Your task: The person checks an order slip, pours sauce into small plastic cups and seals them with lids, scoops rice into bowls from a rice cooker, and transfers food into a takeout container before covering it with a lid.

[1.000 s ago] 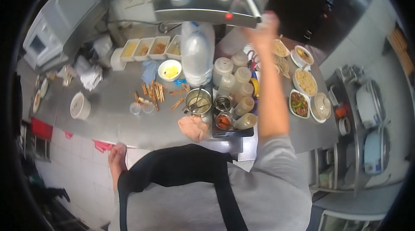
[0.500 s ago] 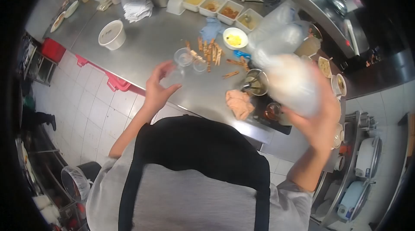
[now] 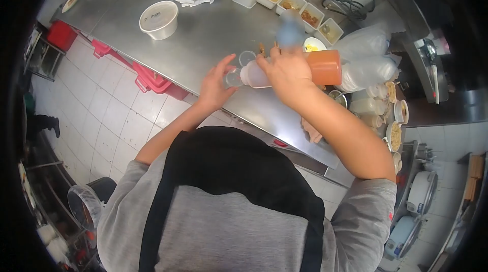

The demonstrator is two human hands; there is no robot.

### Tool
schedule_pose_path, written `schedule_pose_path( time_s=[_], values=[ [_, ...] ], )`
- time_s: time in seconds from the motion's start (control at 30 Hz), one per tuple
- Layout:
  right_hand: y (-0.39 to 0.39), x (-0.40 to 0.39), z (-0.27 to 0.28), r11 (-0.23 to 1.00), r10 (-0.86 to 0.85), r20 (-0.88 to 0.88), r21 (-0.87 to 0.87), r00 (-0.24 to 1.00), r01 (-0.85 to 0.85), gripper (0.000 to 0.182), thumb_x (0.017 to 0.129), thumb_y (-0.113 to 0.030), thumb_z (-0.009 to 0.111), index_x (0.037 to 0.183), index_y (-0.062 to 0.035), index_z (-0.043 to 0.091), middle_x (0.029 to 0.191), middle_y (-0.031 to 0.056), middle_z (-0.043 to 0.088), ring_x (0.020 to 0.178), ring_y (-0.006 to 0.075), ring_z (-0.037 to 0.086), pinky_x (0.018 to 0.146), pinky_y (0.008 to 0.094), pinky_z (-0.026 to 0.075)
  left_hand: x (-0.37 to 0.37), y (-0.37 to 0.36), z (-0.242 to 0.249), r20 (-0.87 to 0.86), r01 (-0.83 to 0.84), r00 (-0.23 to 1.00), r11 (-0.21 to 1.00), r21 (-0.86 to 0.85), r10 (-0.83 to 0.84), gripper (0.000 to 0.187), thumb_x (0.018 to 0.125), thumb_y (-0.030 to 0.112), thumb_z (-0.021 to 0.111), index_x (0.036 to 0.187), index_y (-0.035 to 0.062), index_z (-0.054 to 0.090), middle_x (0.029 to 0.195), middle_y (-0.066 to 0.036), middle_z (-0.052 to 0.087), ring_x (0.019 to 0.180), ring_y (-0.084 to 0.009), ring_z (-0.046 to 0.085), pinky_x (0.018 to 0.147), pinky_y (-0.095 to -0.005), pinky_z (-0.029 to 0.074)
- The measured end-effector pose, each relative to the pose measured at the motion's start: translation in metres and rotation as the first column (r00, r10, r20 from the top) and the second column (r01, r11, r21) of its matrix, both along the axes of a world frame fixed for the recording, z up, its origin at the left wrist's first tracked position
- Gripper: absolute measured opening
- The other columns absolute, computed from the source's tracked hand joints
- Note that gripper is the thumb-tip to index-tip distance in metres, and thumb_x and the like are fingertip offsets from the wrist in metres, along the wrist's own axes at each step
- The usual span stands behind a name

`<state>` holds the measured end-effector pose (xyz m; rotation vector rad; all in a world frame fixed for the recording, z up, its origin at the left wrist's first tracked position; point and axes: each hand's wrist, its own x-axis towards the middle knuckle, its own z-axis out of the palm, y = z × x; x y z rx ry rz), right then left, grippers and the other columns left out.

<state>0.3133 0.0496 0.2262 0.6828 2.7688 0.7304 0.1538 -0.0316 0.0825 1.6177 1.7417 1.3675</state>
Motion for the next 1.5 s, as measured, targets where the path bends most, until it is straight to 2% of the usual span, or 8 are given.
schedule_pose_path(
  time_s=[0.73,0.93,1.03,1.17,1.27,1.37,1.47,1.5],
  values=[
    [-0.001,-0.047,0.003,0.987,-0.147,0.066,-0.057,0.987,0.151,0.044,0.074,-0.006,0.056,0.116,-0.0209,0.055,0.088,0.0082,0.061,0.075,0.0240,0.063,0.071,0.0361,0.045,-0.049,0.009,-0.021,0.134,0.070,0.989,0.997,-0.031,-0.065,0.085,0.063,-0.003,0.076,0.135,0.0177,0.036,0.107,-0.012,0.060,0.097,-0.0265,0.059,0.074,-0.0337,0.054],
    [0.007,-0.025,-0.016,0.970,-0.225,-0.064,-0.109,0.972,0.217,0.059,0.066,-0.015,0.069,0.122,-0.0205,0.052,0.092,0.0121,0.061,0.081,0.0272,0.063,0.072,0.0385,0.046,-0.046,0.014,-0.018,0.200,0.095,0.977,0.993,-0.075,-0.078,0.084,0.063,-0.003,0.075,0.135,0.0163,0.036,0.104,-0.012,0.061,0.094,-0.0245,0.060,0.072,-0.0322,0.054],
    [-0.001,-0.016,-0.024,0.775,-0.535,-0.048,-0.424,0.843,0.468,0.077,0.056,-0.024,0.079,0.126,-0.0174,0.049,0.103,0.0160,0.061,0.094,0.0301,0.061,0.080,0.0392,0.047,-0.047,0.025,-0.021,0.207,0.074,0.976,0.997,-0.028,-0.067,0.083,0.063,0.001,0.075,0.134,0.0156,0.036,0.102,-0.010,0.061,0.090,-0.0255,0.060,0.076,-0.0348,0.051],
    [0.008,0.020,-0.074,0.480,-0.693,-0.284,-0.868,0.662,0.130,0.088,0.053,-0.028,0.080,0.131,-0.0131,0.044,0.116,0.0171,0.057,0.105,0.0343,0.055,0.089,0.0393,0.044,-0.056,0.047,-0.018,0.222,0.064,0.973,0.997,-0.032,-0.055,0.082,0.062,0.004,0.076,0.134,0.0157,0.037,0.101,-0.010,0.061,0.090,-0.0265,0.061,0.078,-0.0357,0.050],
    [0.005,0.036,-0.064,0.436,-0.831,-0.345,-0.891,0.437,0.126,0.086,0.054,-0.028,0.080,0.130,-0.0110,0.044,0.117,0.0177,0.057,0.106,0.0332,0.056,0.089,0.0399,0.044,-0.072,0.072,-0.035,0.101,-0.023,0.994,0.999,-0.041,0.027,0.083,0.064,-0.001,0.074,0.136,0.0135,0.034,0.099,-0.010,0.062,0.086,-0.0230,0.062,0.078,-0.0333,0.051],
    [0.014,0.067,-0.047,0.579,-0.787,-0.401,-0.742,0.469,0.339,0.084,0.054,-0.027,0.079,0.129,-0.0120,0.045,0.114,0.0186,0.058,0.104,0.0327,0.057,0.088,0.0396,0.044,-0.091,0.086,-0.052,0.091,-0.022,0.995,0.987,-0.158,0.037,0.086,0.062,0.001,0.077,0.136,0.0159,0.034,0.110,-0.012,0.057,0.097,-0.0258,0.058,0.083,-0.0357,0.049],
    [0.006,0.078,-0.015,0.582,-0.799,-0.370,-0.675,0.474,0.454,0.083,0.053,-0.026,0.079,0.129,-0.0143,0.046,0.111,0.0182,0.060,0.100,0.0330,0.059,0.085,0.0390,0.046,-0.078,0.076,-0.038,-0.285,-0.248,0.919,0.961,0.120,0.273,0.077,0.060,0.010,0.080,0.128,0.0198,0.044,0.122,-0.013,0.049,0.112,-0.0322,0.049,0.087,-0.0394,0.046],
    [0.005,0.083,-0.013,0.602,-0.784,-0.397,-0.673,0.477,0.430,0.082,0.053,-0.025,0.078,0.128,-0.0160,0.047,0.107,0.0168,0.062,0.097,0.0343,0.060,0.083,0.0385,0.047,-0.071,0.074,-0.034,-0.304,-0.134,0.937,0.980,0.144,0.173,0.073,0.060,0.011,0.080,0.125,0.0192,0.047,0.126,-0.013,0.045,0.115,-0.0336,0.045,0.088,-0.0404,0.045]
  ],
)
